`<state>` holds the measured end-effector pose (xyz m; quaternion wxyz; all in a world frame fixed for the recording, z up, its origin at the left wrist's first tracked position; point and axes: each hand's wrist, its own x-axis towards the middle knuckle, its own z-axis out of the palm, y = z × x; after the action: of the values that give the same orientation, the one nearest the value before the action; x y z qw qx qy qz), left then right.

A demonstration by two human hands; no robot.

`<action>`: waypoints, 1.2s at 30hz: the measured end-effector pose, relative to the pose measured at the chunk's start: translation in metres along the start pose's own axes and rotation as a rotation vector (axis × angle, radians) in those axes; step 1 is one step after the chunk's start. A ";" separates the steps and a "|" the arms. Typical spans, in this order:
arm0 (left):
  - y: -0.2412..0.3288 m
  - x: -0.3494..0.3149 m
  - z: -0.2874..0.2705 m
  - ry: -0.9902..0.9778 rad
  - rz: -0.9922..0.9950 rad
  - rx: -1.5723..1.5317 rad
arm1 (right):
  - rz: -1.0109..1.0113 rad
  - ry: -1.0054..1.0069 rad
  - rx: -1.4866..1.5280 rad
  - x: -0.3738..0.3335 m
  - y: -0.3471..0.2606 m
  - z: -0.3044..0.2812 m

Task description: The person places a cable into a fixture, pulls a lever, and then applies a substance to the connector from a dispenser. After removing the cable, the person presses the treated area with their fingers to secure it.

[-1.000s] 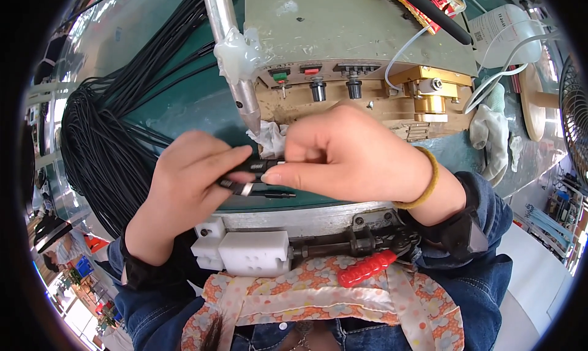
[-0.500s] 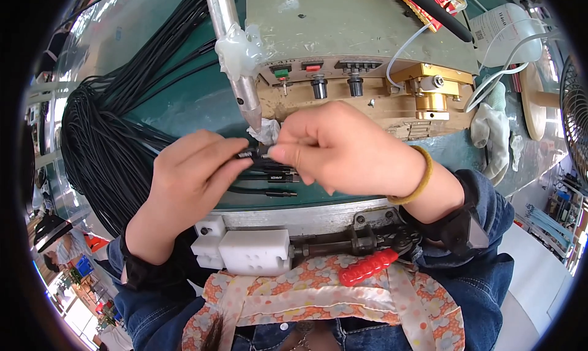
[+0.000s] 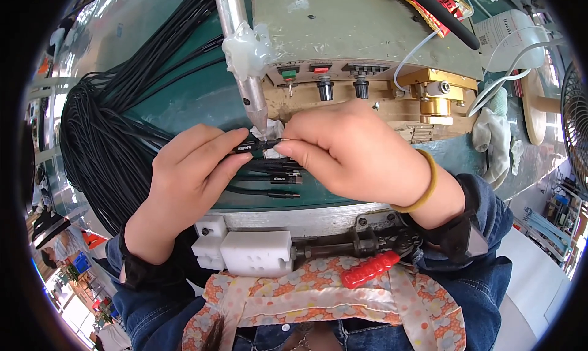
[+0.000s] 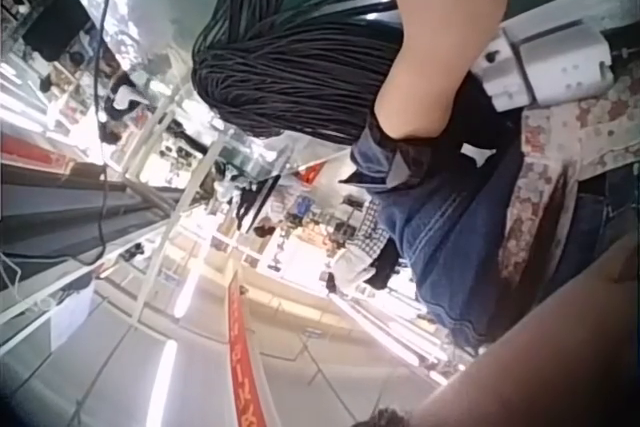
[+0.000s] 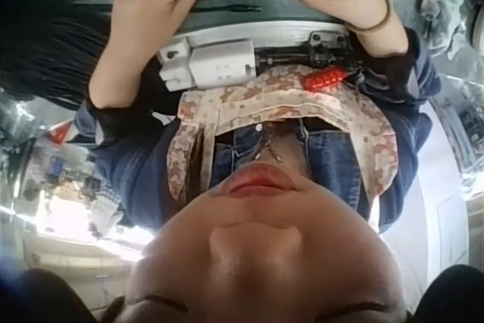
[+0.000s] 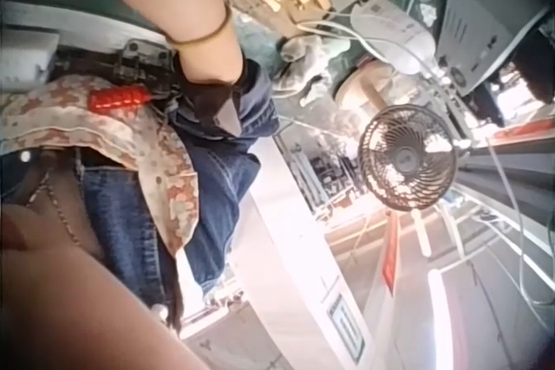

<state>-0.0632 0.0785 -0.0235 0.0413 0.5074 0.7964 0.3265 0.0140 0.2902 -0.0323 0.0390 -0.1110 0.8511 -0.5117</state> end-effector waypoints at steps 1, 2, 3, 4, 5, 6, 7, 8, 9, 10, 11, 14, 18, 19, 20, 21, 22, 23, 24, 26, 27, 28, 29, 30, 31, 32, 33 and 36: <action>0.000 0.000 0.000 -0.002 0.002 0.001 | -0.273 0.080 -0.217 0.000 0.002 0.001; 0.000 0.001 0.000 -0.003 0.003 0.000 | -0.272 0.081 -0.217 -0.002 0.003 0.001; 0.000 0.001 0.001 0.008 0.009 0.006 | -0.301 0.102 -0.305 -0.004 0.003 0.000; 0.000 0.002 0.001 0.018 0.016 0.010 | -0.329 0.124 -0.393 -0.006 0.001 0.000; 0.000 0.002 0.001 0.028 0.023 0.017 | -0.357 0.145 -0.480 -0.006 -0.001 -0.001; 0.000 0.002 0.001 0.027 0.024 0.017 | -0.357 0.147 -0.479 -0.006 -0.002 -0.002; -0.001 0.001 0.001 0.032 0.057 0.038 | -0.278 0.090 -0.344 -0.005 -0.003 -0.003; -0.002 0.001 0.000 0.038 0.091 0.060 | -0.200 0.032 -0.209 -0.004 -0.004 -0.003; -0.002 0.001 -0.001 0.044 0.124 0.081 | -0.121 -0.025 -0.074 -0.003 -0.006 -0.004; -0.003 0.000 -0.001 0.045 0.124 0.081 | -0.121 -0.026 -0.074 -0.002 -0.009 -0.006; -0.003 0.000 -0.003 0.014 0.139 0.075 | 0.098 -0.112 0.140 -0.001 -0.013 -0.008; -0.004 -0.001 -0.007 -0.042 0.169 0.067 | 0.535 -0.283 0.562 0.002 -0.018 -0.011; -0.003 -0.003 -0.008 -0.125 0.208 0.070 | 0.499 -0.367 0.557 -0.001 -0.017 -0.012; -0.003 -0.004 -0.008 -0.136 0.227 0.095 | 0.496 -0.387 0.529 -0.001 -0.017 -0.011; -0.003 -0.007 -0.007 -0.147 0.247 0.123 | 0.490 -0.406 0.501 -0.001 -0.017 -0.010; -0.002 -0.008 -0.007 -0.158 0.267 0.152 | 0.483 -0.425 0.472 -0.002 -0.018 -0.009; 0.000 -0.007 -0.006 -0.148 0.284 0.163 | 0.473 -0.410 0.458 -0.005 -0.021 -0.012; 0.004 -0.005 -0.004 -0.128 0.311 0.171 | 0.354 -0.401 0.239 -0.009 -0.023 -0.014; 0.009 -0.003 -0.002 -0.107 0.339 0.177 | 0.237 -0.386 0.019 -0.015 -0.027 -0.017; 0.014 -0.002 -0.003 -0.080 0.370 0.196 | 0.112 -0.365 -0.209 -0.028 -0.030 -0.023; 0.015 -0.008 -0.008 -0.090 0.316 0.257 | 0.103 -0.374 -0.197 -0.043 -0.033 -0.027; 0.016 -0.014 -0.013 -0.100 0.262 0.316 | 0.095 -0.384 -0.184 -0.058 -0.036 -0.030; 0.017 -0.018 -0.015 -0.109 0.207 0.373 | 0.090 -0.393 -0.171 -0.071 -0.039 -0.029; 0.019 -0.020 -0.013 -0.105 0.211 0.376 | 0.088 -0.390 -0.176 -0.080 -0.044 -0.023; 0.018 -0.022 -0.009 -0.190 0.144 0.443 | -0.011 -0.263 -0.188 -0.090 -0.048 -0.013; 0.020 -0.025 -0.005 -0.266 0.071 0.517 | -0.120 -0.139 -0.204 -0.102 -0.053 -0.004; 0.022 -0.027 -0.004 -0.342 -0.004 0.588 | -0.229 -0.016 -0.217 -0.111 -0.056 0.002; 0.021 -0.018 -0.007 -0.369 0.011 0.527 | -0.211 0.185 -0.135 -0.132 -0.060 0.014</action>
<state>-0.0407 0.0665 -0.0110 0.0506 0.5556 0.8299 0.0116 0.1538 0.2813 0.0079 -0.1013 -0.1546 0.8672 -0.4625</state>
